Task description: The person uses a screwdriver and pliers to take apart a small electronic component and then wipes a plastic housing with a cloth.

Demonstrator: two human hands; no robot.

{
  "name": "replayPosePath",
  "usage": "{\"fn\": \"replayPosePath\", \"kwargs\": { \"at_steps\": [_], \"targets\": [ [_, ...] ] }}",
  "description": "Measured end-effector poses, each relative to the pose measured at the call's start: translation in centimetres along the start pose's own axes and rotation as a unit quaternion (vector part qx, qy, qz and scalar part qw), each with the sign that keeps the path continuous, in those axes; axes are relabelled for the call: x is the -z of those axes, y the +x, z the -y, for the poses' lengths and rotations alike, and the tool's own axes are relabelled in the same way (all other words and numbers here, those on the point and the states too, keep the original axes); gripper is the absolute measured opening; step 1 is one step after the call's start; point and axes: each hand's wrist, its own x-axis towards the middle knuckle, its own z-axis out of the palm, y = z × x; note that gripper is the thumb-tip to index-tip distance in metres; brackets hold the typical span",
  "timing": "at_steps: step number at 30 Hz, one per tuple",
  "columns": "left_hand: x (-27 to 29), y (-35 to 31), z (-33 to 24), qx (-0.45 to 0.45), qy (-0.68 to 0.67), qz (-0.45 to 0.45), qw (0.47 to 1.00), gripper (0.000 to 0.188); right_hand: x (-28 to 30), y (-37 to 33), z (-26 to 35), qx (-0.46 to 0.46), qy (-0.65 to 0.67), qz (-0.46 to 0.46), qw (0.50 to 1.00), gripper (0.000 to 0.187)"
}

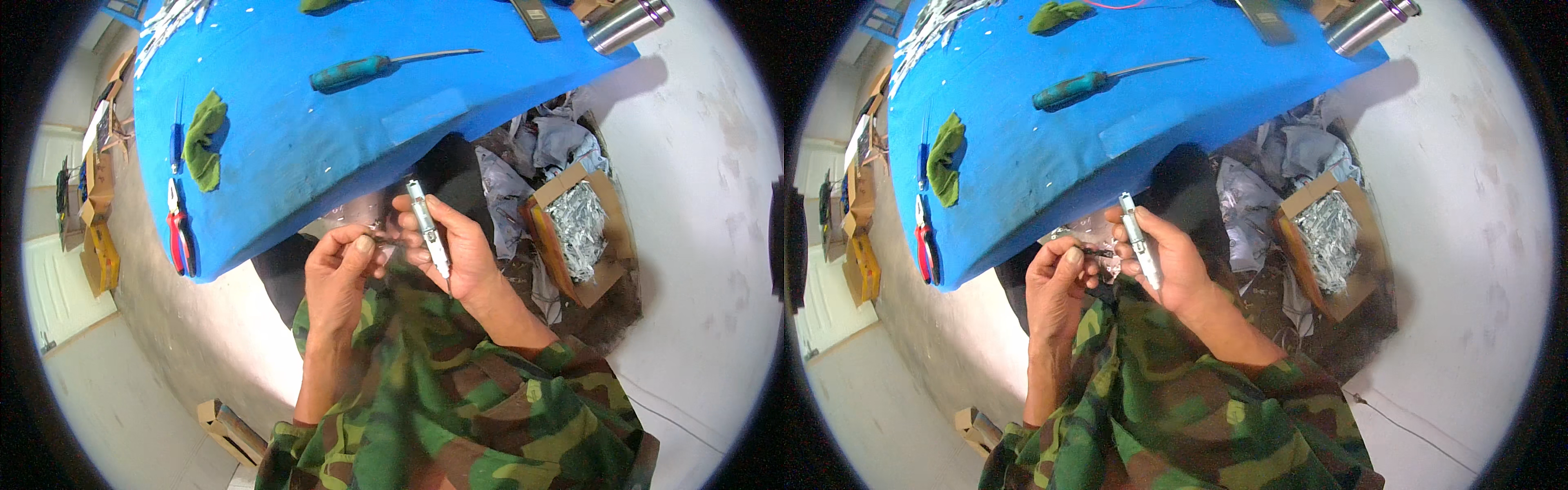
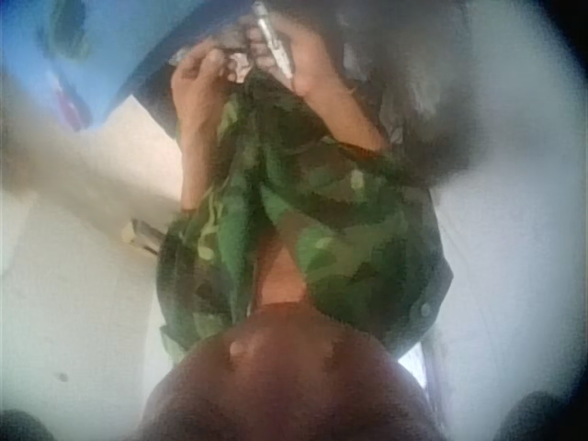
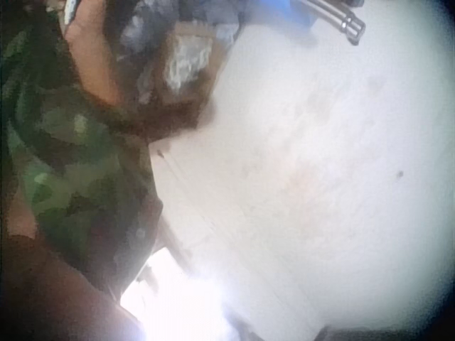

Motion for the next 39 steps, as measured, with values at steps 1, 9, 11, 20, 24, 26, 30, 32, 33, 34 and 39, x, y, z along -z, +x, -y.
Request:
{"fn": "replayPosePath", "kwargs": {
  "at_steps": [1,9,11,20,24,26,30,32,33,34,39],
  "targets": [
    [0.2,0.1,0.1,-0.008,0.008,0.004,1.000,0.018,0.0,0.0,0.1,0.003,0.003,-0.014,1.000,0.038],
    [2.9,1.0,-1.0,-0.073,0.056,-0.064,0.994,0.022,1.2,0.6,0.0,0.042,0.024,-0.105,0.993,0.033],
    [3.3,1.5,-1.9,-0.090,0.042,-0.067,0.993,0.013,1.9,0.4,0.1,0.054,0.022,-0.097,0.994,0.035],
    [2.8,2.6,-3.2,-0.157,0.111,-0.052,0.980,0.011,3.4,-0.3,0.8,0.071,0.027,-0.117,0.990,0.036],
    [4.4,3.5,-4.1,-0.182,0.100,-0.042,0.977,0.014,4.2,-0.3,0.8,0.080,0.022,-0.129,0.988,0.034],
    [4.7,3.8,-4.6,-0.197,0.083,-0.083,0.973,0.015,4.4,-0.2,0.8,0.082,0.023,-0.123,0.989,0.033],
    [5.2,4.7,-6.1,-0.214,0.083,-0.124,0.965,0.024,4.2,-0.1,0.8,0.074,0.028,-0.154,0.985,0.033],
    [6.5,5.0,-6.4,-0.231,0.076,-0.104,0.964,0.028,4.3,0.0,0.8,0.075,0.028,-0.155,0.985,0.033],
    [7.0,5.2,-6.6,-0.233,0.081,-0.101,0.964,0.027,4.5,0.0,0.7,0.079,0.030,-0.146,0.986,0.033],
    [6.5,5.2,-6.8,-0.234,0.084,-0.098,0.964,0.027,4.7,0.0,0.6,0.082,0.031,-0.138,0.987,0.034],
    [-1.9,4.9,-3.8,-0.195,0.124,-0.031,0.973,0.030,4.7,-0.1,0.3,0.084,0.008,-0.149,0.985,0.032]
  ]
}}
